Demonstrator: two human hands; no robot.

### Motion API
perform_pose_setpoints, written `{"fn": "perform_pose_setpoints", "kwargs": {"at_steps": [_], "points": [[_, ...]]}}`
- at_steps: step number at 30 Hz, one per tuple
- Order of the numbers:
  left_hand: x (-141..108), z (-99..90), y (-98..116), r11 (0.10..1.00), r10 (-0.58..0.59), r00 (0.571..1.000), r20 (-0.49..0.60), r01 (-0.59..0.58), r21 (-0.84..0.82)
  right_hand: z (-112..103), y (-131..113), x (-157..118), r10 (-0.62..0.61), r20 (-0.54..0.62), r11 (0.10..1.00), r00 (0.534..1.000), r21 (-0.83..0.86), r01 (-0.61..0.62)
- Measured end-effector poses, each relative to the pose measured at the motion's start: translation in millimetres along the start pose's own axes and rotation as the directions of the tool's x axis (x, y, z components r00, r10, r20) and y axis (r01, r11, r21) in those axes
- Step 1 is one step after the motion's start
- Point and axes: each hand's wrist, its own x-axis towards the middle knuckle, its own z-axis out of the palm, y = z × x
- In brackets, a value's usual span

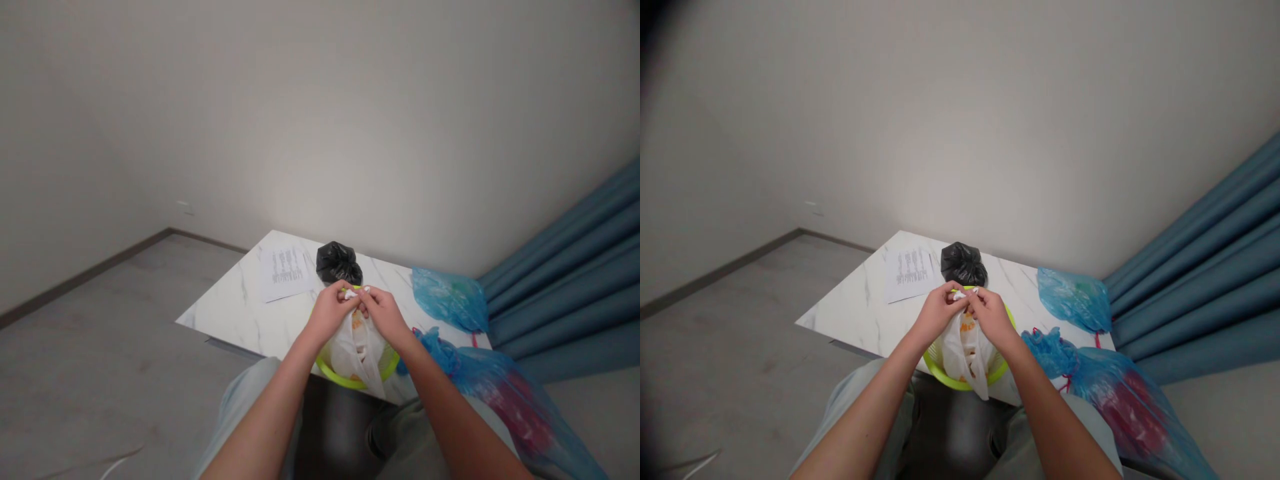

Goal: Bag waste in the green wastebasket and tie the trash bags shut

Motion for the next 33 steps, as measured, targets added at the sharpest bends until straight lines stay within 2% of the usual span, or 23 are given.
{"fn": "perform_pose_setpoints", "kwargs": {"at_steps": [3,7,12,15,17,19,21,22,24,26,29,33], "points": [[-1,2.6,1,0.996,0.08,0.993,-0.085,-0.076,0.043,6,-2,2,0.042,-0.048,0.996,0.998,0.084,-0.038],[-7,7.2,4,0.982,0.124,0.978,-0.167,-0.097,0.161,8,-4,6,0.074,-0.084,0.98,0.994,0.192,-0.057],[-12,9.8,5,0.943,0.208,0.968,-0.139,-0.16,0.291,1,3,11,0.13,-0.104,0.958,0.986,0.269,-0.098],[-13,8.7,3,0.901,0.262,0.962,-0.079,-0.214,0.377,-2,7,13,0.156,-0.121,0.973,0.98,0.187,-0.132],[-13,7.6,3,0.887,0.278,0.959,-0.062,-0.232,0.398,-3,8,12,0.146,-0.079,0.983,0.986,0.127,-0.135],[-13,6.2,3,0.885,0.288,0.953,-0.092,-0.228,0.406,-5,7,9,0.086,-0.028,0.994,0.996,0.068,-0.084],[-12,4.3,4,0.883,0.298,0.944,-0.145,-0.215,0.417,-10,5,5,-0.044,0.03,0.995,0.999,-0.093,0.047],[-11,3.1,4,0.881,0.301,0.938,-0.17,-0.205,0.426,-13,3,3,-0.125,0.076,0.967,0.989,-0.213,0.139],[-10,0.7,5,0.875,0.303,0.932,-0.2,-0.189,0.445,-20,1,1,-0.255,0.191,0.841,0.948,-0.441,0.315],[-8,-1.5,4,0.878,0.291,0.933,-0.21,-0.174,0.446,-26,1,0,-0.306,0.284,0.709,0.909,-0.569,0.417],[-4,-3.9,-1,0.895,0.247,0.949,-0.196,-0.146,0.421,-32,4,2,-0.332,0.316,0.599,0.889,-0.657,0.457],[2,-8.1,-11,0.932,0.086,0.988,-0.125,-0.035,0.36,-32,7,3,-0.38,0.315,0.556,0.87,-0.674,0.487]]}}
